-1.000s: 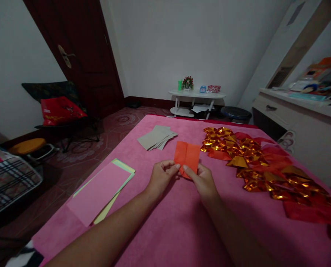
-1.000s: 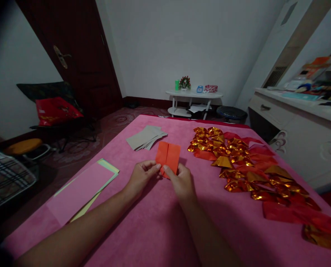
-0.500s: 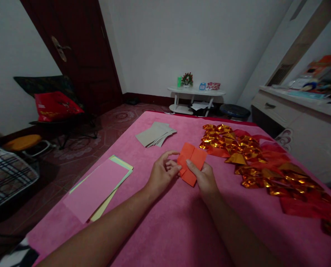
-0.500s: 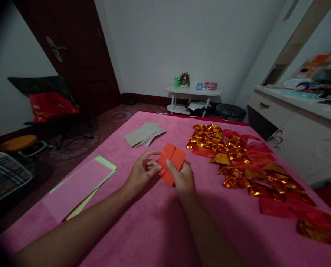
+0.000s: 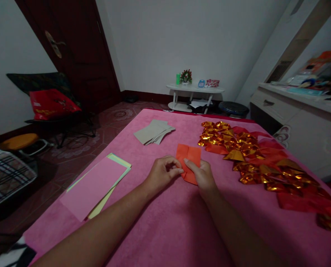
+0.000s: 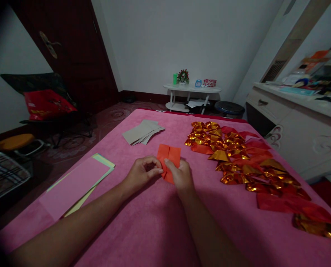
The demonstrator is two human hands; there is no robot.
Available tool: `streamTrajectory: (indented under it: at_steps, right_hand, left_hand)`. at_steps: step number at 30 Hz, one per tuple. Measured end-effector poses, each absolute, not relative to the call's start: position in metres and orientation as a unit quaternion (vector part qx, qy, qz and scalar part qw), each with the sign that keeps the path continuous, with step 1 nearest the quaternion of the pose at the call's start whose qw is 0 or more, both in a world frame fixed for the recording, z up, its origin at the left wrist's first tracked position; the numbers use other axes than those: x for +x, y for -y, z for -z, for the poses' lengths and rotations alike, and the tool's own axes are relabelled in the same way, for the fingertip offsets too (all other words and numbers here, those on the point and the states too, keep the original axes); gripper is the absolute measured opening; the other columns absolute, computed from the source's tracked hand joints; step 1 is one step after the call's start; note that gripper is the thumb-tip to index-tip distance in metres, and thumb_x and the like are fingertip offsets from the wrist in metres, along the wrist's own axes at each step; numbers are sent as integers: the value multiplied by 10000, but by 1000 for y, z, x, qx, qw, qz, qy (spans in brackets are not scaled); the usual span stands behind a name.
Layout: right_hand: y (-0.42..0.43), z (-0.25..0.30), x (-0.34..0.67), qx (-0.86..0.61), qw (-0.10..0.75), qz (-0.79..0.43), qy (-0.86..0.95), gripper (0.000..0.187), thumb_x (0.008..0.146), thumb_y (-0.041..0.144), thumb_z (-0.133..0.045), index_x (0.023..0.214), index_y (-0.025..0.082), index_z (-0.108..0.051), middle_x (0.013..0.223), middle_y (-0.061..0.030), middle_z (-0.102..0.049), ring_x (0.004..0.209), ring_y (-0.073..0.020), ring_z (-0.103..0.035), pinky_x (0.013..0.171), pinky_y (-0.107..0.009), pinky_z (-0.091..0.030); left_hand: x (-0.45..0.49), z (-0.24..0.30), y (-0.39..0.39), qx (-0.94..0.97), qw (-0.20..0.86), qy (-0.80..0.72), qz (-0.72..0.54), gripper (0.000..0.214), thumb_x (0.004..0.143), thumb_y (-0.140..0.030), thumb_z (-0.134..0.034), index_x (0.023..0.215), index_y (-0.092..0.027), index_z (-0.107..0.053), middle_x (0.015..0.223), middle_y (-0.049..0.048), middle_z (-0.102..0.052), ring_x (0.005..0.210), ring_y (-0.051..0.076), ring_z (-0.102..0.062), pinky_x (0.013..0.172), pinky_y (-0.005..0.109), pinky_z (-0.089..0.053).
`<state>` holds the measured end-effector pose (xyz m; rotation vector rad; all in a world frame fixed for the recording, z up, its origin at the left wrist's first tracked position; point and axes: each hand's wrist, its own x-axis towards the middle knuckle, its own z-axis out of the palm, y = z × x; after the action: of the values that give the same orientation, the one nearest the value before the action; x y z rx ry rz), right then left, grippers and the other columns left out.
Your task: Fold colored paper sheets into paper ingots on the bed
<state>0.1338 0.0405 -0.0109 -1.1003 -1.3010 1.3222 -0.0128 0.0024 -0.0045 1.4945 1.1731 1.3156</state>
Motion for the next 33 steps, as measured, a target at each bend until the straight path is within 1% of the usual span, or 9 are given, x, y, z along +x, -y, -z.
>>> streamTrajectory:
  at_steps: [5, 10, 15, 18, 22, 28, 33]
  right_hand:
    - [-40, 10, 134, -450, 473, -535, 536, 282, 718, 418, -662, 760, 141, -686, 784, -69, -717, 712, -223, -658, 637, -298, -512]
    - [-40, 14, 135, -466, 473, -510, 547, 344, 715, 460, -651, 830, 141, -706, 761, -67, -718, 729, -233, -663, 630, -300, -514]
    - [-40, 15, 135, -478, 465, -494, 558, 388, 711, 491, -643, 828, 127, -707, 740, -72, -713, 729, -235, -659, 608, -288, -511]
    - [-40, 14, 135, -473, 467, -494, 560, 380, 717, 485, -647, 829, 126, -703, 750, -67, -710, 735, -230, -657, 609, -281, -509]
    - [-40, 14, 135, -455, 476, -514, 550, 346, 727, 458, -658, 801, 123, -694, 758, -64, -703, 714, -218, -650, 614, -282, -509]
    - [-37, 10, 133, -444, 479, -526, 545, 333, 720, 446, -675, 815, 128, -696, 814, -71, -717, 726, -220, -654, 646, -302, -518]
    - [-34, -2, 135, -373, 452, -591, 555, 332, 698, 419, -708, 886, 146, -702, 890, -79, -729, 796, -235, -669, 719, -327, -531]
  left_hand:
    - [-11, 3, -2, 571, 416, -480, -520, 146, 721, -247, -695, 707, -118, -628, 651, 14, -591, 580, 95, -512, 556, 213, -401]
    - [-9, 2, -2, 556, 420, -501, -513, 155, 723, -256, -682, 707, -113, -624, 610, 4, -571, 540, 86, -487, 527, 210, -378]
    - [-10, 7, -3, 566, 400, -503, -517, 141, 742, -248, -653, 703, -121, -607, 594, -9, -543, 528, 80, -465, 505, 201, -355]
    - [-10, 7, -3, 565, 391, -512, -515, 137, 740, -245, -649, 704, -121, -603, 591, -11, -538, 521, 78, -459, 493, 197, -345]
    - [-10, 5, -3, 566, 397, -508, -514, 133, 740, -240, -641, 702, -121, -595, 575, -18, -528, 506, 75, -452, 482, 194, -335]
    - [-10, 3, -2, 558, 402, -498, -528, 124, 728, -227, -648, 701, -122, -589, 583, -19, -544, 505, 70, -465, 487, 188, -348]
    - [-11, 2, -2, 541, 394, -504, -546, 135, 711, -229, -665, 676, -127, -584, 561, -28, -544, 485, 66, -462, 472, 181, -344]
